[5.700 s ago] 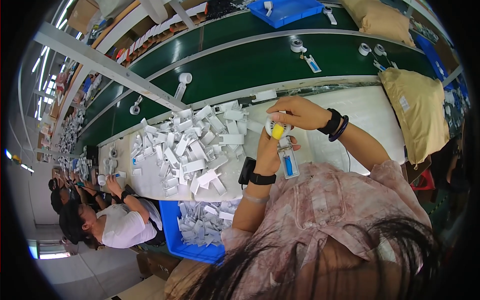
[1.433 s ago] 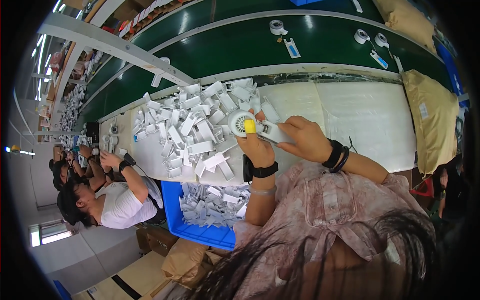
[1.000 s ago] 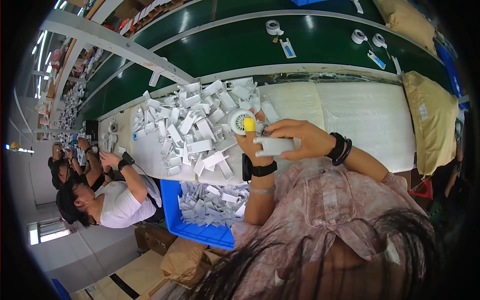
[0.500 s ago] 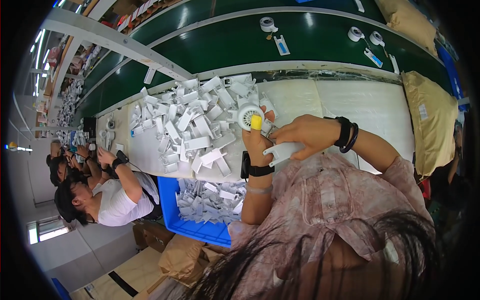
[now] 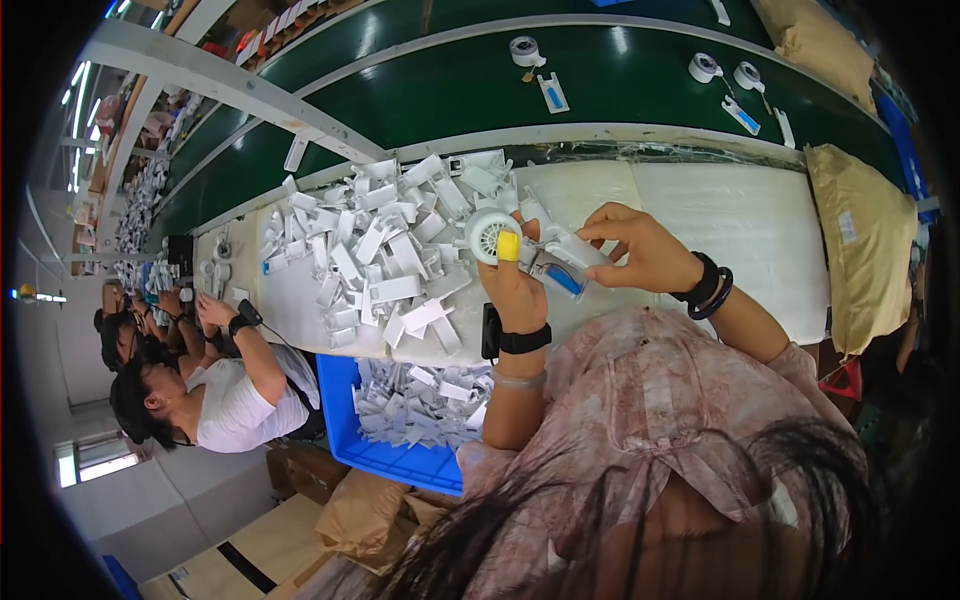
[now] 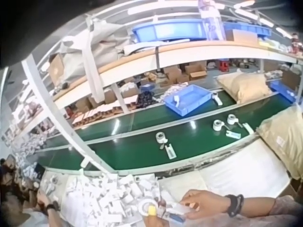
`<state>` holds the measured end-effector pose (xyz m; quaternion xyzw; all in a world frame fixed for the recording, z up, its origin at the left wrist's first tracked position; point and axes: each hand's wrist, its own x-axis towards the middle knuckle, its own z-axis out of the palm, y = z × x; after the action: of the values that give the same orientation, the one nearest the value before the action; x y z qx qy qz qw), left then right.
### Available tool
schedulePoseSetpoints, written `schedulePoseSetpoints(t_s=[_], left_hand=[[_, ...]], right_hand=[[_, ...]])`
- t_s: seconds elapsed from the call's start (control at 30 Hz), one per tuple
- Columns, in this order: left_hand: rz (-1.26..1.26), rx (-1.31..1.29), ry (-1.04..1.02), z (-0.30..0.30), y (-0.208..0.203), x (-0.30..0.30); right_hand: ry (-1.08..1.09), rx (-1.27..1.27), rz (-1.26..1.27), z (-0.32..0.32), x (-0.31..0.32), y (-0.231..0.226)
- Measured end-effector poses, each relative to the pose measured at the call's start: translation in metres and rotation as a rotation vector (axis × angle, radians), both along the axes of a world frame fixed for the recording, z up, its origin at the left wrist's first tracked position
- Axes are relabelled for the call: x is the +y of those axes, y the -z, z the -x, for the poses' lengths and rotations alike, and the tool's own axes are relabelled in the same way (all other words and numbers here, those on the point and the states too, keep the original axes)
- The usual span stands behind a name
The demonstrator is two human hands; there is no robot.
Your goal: The person picks up a white plastic housing and a battery, fits the battery into the housing, and presses a white fan component onto the assembly. They then snap a white plastic cover onto the housing and place the completed fan onto the green conveyor belt.
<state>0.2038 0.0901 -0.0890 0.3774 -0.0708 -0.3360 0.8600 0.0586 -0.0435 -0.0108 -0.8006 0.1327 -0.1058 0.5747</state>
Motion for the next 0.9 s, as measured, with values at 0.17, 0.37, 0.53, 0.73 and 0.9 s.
schedulePoseSetpoints(t_s=[0.17, 0.37, 0.53, 0.73, 0.9], left_hand=[[-0.055, -0.078, -0.105, 0.007, -0.013, -0.005], [-0.016, -0.072, -0.106, 0.010, -0.015, -0.005], [0.009, -0.071, -0.107, 0.010, -0.014, -0.004], [0.016, -0.045, -0.087, 0.009, -0.010, -0.004], [-0.014, 0.026, -0.048, 0.009, -0.009, -0.002]], right_hand=[[0.117, 0.050, 0.373, -0.004, 0.023, 0.003], [0.139, 0.032, 0.511, -0.012, 0.038, 0.011], [0.126, 0.067, 0.513, -0.014, 0.041, 0.014], [0.120, 0.046, 0.520, -0.013, 0.043, 0.016], [0.105, 0.059, 0.571, -0.012, 0.043, 0.014]])
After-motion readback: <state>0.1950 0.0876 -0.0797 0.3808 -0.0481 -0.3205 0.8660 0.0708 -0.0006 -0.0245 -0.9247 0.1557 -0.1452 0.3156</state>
